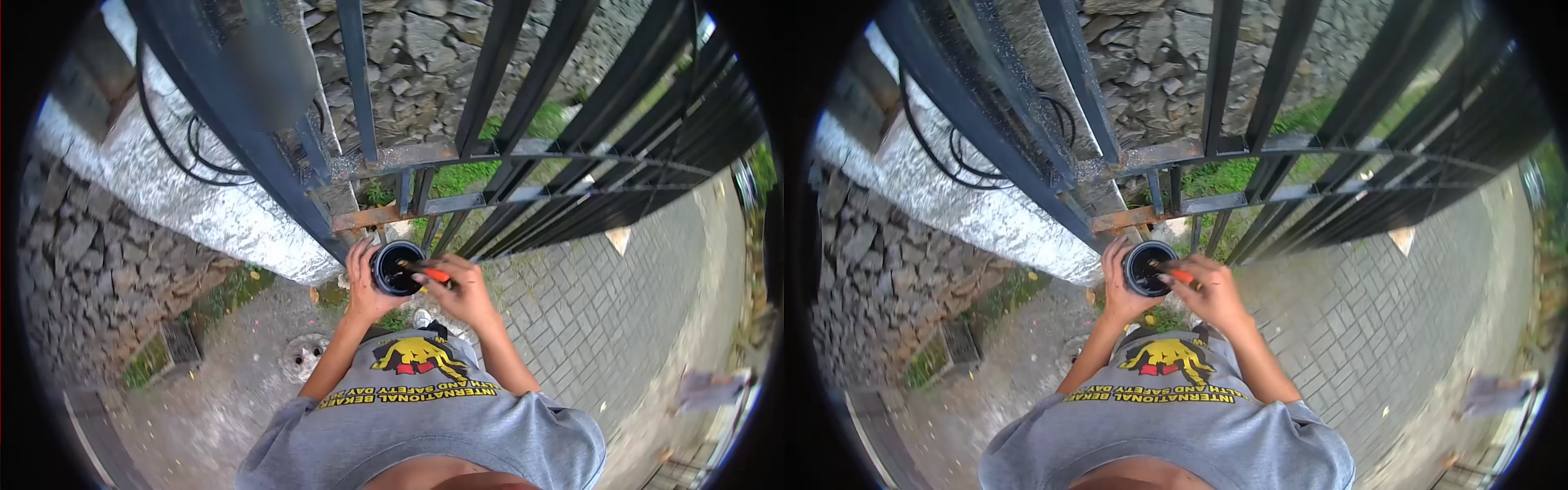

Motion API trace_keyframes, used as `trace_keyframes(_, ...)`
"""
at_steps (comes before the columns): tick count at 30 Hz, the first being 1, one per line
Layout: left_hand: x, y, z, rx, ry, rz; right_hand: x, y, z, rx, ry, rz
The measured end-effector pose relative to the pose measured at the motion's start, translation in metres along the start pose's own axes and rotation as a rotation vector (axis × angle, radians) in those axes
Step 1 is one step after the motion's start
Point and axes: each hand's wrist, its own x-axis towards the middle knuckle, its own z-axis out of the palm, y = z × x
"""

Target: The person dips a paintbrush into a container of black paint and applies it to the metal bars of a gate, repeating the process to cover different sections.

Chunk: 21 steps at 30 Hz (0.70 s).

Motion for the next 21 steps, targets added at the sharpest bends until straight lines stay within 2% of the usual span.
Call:
trace_keyframes(1,0.006,-0.002,-0.006,-0.042,-0.064,0.016,-0.003,-0.012,-0.004,0.000,0.016,0.100)
trace_keyframes(4,0.029,-0.010,-0.024,-0.191,-0.224,0.101,-0.020,-0.029,0.002,-0.104,0.223,0.152)
trace_keyframes(7,0.044,-0.012,-0.039,-0.280,-0.321,0.065,-0.033,-0.041,0.024,-0.137,0.470,0.229)
trace_keyframes(9,0.053,-0.011,-0.047,-0.269,-0.324,0.119,-0.044,-0.047,0.043,-0.044,0.650,0.303)
trace_keyframes(10,0.055,-0.011,-0.048,-0.301,-0.335,0.136,-0.039,-0.067,0.045,-0.169,0.647,0.316)
trace_keyframes(13,0.066,-0.013,-0.053,-0.373,-0.338,0.200,-0.047,-0.080,0.066,-0.098,0.875,0.425)
trace_keyframes(14,0.069,-0.012,-0.055,-0.400,-0.341,0.217,-0.046,-0.086,0.072,0.012,0.961,0.435)
trace_keyframes(18,0.073,-0.016,-0.057,-0.394,-0.402,0.340,-0.053,-0.107,0.078,-0.351,0.651,0.405)
trace_keyframes(19,0.076,-0.015,-0.056,-0.384,-0.408,0.377,-0.055,-0.109,0.081,-0.444,0.663,0.322)
trace_keyframes(21,0.073,-0.012,-0.058,-0.411,-0.448,0.379,-0.055,-0.113,0.090,-0.439,0.752,0.223)
